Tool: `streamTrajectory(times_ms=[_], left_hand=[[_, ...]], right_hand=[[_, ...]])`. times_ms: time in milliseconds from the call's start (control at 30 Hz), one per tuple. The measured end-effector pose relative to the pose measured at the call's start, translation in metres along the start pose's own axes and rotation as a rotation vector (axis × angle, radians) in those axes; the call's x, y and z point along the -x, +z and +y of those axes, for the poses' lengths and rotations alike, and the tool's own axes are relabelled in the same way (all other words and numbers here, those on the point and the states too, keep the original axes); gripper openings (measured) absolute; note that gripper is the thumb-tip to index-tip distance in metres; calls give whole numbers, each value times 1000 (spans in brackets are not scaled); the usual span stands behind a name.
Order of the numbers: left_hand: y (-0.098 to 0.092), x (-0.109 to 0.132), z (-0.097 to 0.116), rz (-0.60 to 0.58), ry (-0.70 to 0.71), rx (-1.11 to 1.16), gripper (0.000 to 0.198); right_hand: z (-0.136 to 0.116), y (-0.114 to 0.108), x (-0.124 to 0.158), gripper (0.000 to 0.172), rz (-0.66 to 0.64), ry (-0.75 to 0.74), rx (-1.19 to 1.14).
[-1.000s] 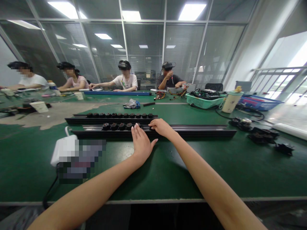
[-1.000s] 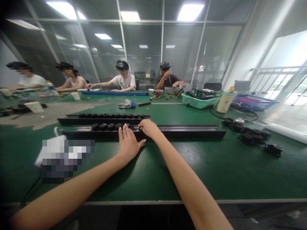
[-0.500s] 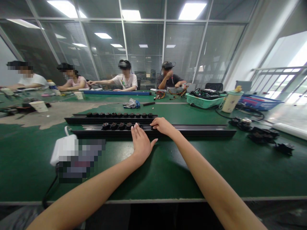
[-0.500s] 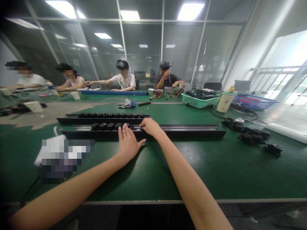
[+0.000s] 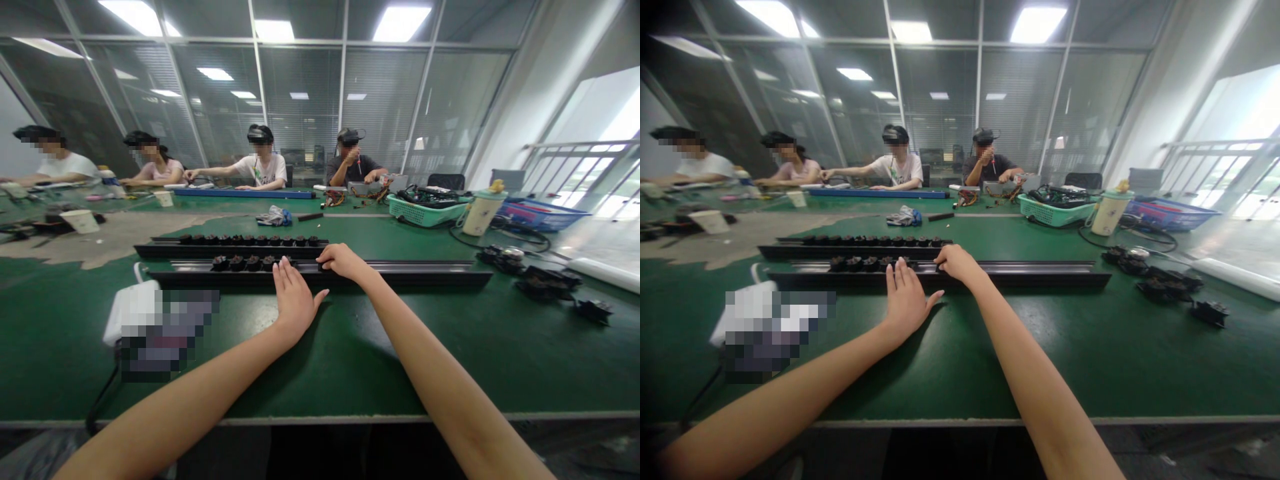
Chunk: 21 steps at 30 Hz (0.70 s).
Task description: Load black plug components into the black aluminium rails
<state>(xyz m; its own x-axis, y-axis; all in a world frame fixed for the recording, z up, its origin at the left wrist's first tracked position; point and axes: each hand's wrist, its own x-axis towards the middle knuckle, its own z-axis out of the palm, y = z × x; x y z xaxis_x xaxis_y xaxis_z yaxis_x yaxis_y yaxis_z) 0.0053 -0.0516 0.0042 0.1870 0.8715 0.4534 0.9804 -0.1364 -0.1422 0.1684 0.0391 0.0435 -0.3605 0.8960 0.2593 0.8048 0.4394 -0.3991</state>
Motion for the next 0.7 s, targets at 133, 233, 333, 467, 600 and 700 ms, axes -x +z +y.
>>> streamTrajectory(times_ms=[133,233,333,467,600,700], left_hand=[[1,1,0,15,0,-3,98],[2,1,-1,29,3,2,98],[2,1,-1,25,3,5,98],[2,1,-1,15,3,19,100],[2,1,-2,12,16,-6,99],[0,1,-1,-10,2,15,100]], right_hand=[[2,-3,0,34,-9,6,10],[3,-6,2,33,-9,-1,16],[4,-10,3,33,-9,-10,10],[4,-16,6,33,-25,-7,17],[6,-20,8,32,-22,-15,19],[9,-21,6,31,-34,-40,56]])
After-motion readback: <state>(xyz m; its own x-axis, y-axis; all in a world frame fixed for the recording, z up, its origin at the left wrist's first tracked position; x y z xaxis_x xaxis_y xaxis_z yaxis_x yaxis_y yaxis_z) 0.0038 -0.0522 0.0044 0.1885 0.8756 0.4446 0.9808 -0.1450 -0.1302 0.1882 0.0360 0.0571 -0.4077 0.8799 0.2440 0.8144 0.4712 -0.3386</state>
